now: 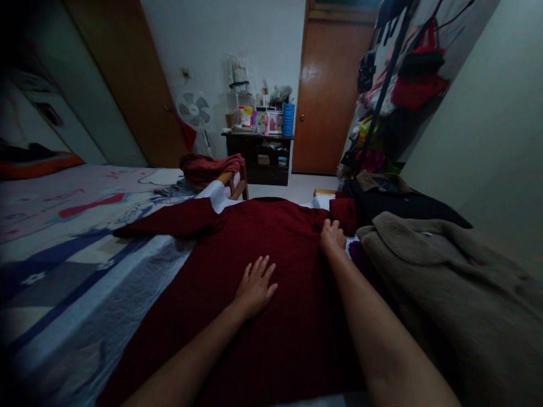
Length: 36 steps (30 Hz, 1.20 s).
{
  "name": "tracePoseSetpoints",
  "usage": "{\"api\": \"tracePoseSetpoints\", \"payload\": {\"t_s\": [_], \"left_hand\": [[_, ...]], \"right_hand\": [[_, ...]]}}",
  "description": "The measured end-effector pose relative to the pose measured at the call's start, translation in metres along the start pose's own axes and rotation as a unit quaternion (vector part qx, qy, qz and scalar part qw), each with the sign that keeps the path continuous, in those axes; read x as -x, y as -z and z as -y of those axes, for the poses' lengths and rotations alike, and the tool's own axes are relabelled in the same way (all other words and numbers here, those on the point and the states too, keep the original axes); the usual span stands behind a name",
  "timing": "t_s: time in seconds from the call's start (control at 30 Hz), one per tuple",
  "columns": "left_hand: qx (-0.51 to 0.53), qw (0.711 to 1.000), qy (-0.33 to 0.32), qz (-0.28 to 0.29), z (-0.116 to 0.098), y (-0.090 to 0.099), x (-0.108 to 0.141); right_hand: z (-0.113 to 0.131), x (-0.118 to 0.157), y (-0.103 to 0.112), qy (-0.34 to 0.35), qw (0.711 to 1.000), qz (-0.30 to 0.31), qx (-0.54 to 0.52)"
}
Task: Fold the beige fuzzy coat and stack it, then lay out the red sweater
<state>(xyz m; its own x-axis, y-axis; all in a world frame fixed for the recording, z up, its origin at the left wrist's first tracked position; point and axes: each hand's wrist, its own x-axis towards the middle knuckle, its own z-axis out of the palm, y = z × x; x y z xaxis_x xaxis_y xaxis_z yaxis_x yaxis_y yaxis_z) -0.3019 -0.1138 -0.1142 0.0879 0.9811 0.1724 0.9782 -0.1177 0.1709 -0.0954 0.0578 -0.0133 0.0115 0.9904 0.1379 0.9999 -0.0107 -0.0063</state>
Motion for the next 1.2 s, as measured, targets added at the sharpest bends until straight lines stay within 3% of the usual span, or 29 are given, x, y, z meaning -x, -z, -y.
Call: {"api": "tracePoseSetpoints", "payload": {"t_s": [0.23,0.57,0.67,0.73,0.83,0.9,0.97,1.03,1.1,1.2], "left_hand": [[0.045,0.994,-0.094,0.040,-0.008,0.015,0.042],[0.069,0.989,-0.118,0.055,-0.002,0.036,0.092],[0.082,0.988,-0.117,0.055,0.002,0.040,0.098],[0.103,0.987,-0.112,0.045,0.002,0.045,0.102],[0.155,0.981,-0.110,0.021,-0.006,0.056,0.111],[0.193,0.973,-0.124,0.028,-0.013,0.064,0.119],[0.222,0.962,-0.147,0.061,-0.018,0.071,0.127],[0.238,0.951,-0.167,0.105,-0.020,0.076,0.134],[0.244,0.944,-0.175,0.139,-0.020,0.078,0.139],[0.254,0.939,-0.174,0.153,-0.018,0.079,0.141]], "right_hand": [[-0.021,0.053,0.006,0.007,0.999,0.051,-0.018],[-0.042,0.126,0.033,0.065,0.991,0.118,0.013],[-0.047,0.137,0.038,0.069,0.990,0.115,0.039],[-0.048,0.144,0.040,0.079,0.991,0.074,0.073],[-0.042,0.162,0.041,0.161,0.982,-0.026,0.099],[-0.033,0.180,0.038,0.233,0.970,-0.039,0.061],[-0.022,0.203,0.031,0.304,0.952,0.015,-0.017],[-0.014,0.225,0.021,0.381,0.914,0.080,-0.114],[-0.009,0.244,0.010,0.413,0.887,0.107,-0.175],[-0.009,0.262,-0.002,0.421,0.871,0.134,-0.216]]}}
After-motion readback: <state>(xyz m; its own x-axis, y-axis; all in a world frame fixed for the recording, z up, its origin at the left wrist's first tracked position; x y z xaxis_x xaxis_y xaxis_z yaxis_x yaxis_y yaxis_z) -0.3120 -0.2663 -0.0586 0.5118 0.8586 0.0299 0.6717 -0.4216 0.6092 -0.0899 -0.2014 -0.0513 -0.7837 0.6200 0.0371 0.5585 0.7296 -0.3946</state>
